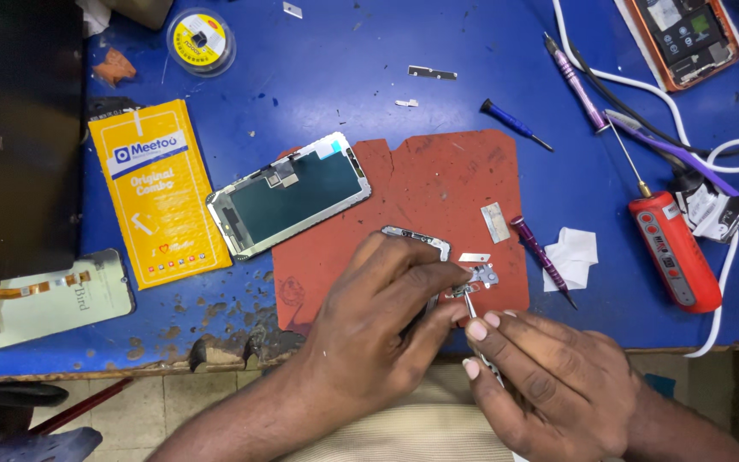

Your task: The person tests a smartphone, then opens it by lifting the screen assembly off the body and setting the display aside. They use a screwdriver to remove screws from the frame, use tweezers to lift components, and pry and peel parts from the phone body while working on the repair bench.

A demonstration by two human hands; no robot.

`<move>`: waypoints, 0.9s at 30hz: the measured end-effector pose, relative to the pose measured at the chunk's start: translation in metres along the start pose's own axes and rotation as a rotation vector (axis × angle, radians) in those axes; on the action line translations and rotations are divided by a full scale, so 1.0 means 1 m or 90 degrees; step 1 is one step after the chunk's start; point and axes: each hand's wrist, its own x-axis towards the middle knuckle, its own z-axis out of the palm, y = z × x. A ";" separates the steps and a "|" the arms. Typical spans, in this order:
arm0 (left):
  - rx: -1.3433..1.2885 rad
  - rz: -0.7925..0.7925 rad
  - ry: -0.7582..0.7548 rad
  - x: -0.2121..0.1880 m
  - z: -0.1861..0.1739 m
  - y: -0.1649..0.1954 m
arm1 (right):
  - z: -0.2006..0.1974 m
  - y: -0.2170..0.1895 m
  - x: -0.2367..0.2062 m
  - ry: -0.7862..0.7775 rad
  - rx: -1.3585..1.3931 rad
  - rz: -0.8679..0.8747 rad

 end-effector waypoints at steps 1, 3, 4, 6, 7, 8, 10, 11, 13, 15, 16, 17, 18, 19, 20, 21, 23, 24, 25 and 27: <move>-0.007 -0.001 -0.003 0.000 0.000 -0.001 | 0.000 0.000 0.000 -0.001 0.004 0.000; 0.024 0.018 0.012 -0.001 0.000 -0.002 | 0.000 0.000 0.001 0.000 0.008 0.004; 0.040 0.027 0.020 -0.002 0.000 -0.004 | 0.000 0.000 0.001 0.000 0.010 0.006; 0.065 0.067 0.020 -0.004 0.000 -0.007 | 0.000 0.000 0.000 0.002 0.019 0.014; 0.077 0.086 0.020 -0.005 0.000 -0.008 | 0.000 0.000 0.000 0.003 0.024 0.018; 0.075 0.090 0.025 -0.006 0.000 -0.009 | 0.001 0.000 -0.001 0.006 0.031 0.023; 0.070 0.098 0.036 -0.008 0.001 -0.011 | 0.002 -0.002 -0.002 0.013 0.045 0.032; 0.073 0.101 0.034 -0.008 0.001 -0.012 | 0.002 -0.002 -0.003 0.024 0.058 0.052; 0.079 0.106 0.031 -0.009 0.002 -0.015 | 0.002 -0.004 -0.005 0.046 0.085 0.090; 0.059 0.089 0.056 -0.010 0.003 -0.017 | -0.004 -0.005 -0.009 0.029 0.115 0.134; 0.050 0.081 0.069 -0.010 0.003 -0.018 | -0.007 -0.004 -0.012 0.034 0.128 0.162; 0.031 0.070 0.075 -0.010 0.004 -0.019 | -0.010 -0.003 -0.015 0.052 0.134 0.204; 0.013 0.058 0.082 -0.010 0.004 -0.020 | -0.012 -0.003 -0.017 0.080 0.136 0.251; -0.005 0.046 0.089 -0.011 0.004 -0.020 | -0.013 -0.005 -0.020 0.119 0.139 0.312; -0.027 0.022 0.088 -0.011 0.004 -0.021 | -0.010 -0.007 -0.021 0.169 0.148 0.400; -0.049 -0.002 0.086 -0.012 0.005 -0.021 | -0.006 -0.009 -0.021 0.216 0.164 0.479; -0.078 -0.034 0.081 -0.014 0.005 -0.020 | 0.001 -0.013 -0.019 0.247 0.215 0.599; -0.083 -0.042 0.079 -0.014 0.005 -0.020 | 0.005 -0.015 -0.016 0.239 0.243 0.640; -0.089 -0.052 0.079 -0.015 0.005 -0.020 | 0.007 -0.015 -0.013 0.219 0.271 0.664; -0.084 -0.046 0.079 -0.016 0.005 -0.020 | 0.012 -0.015 -0.005 0.173 0.322 0.667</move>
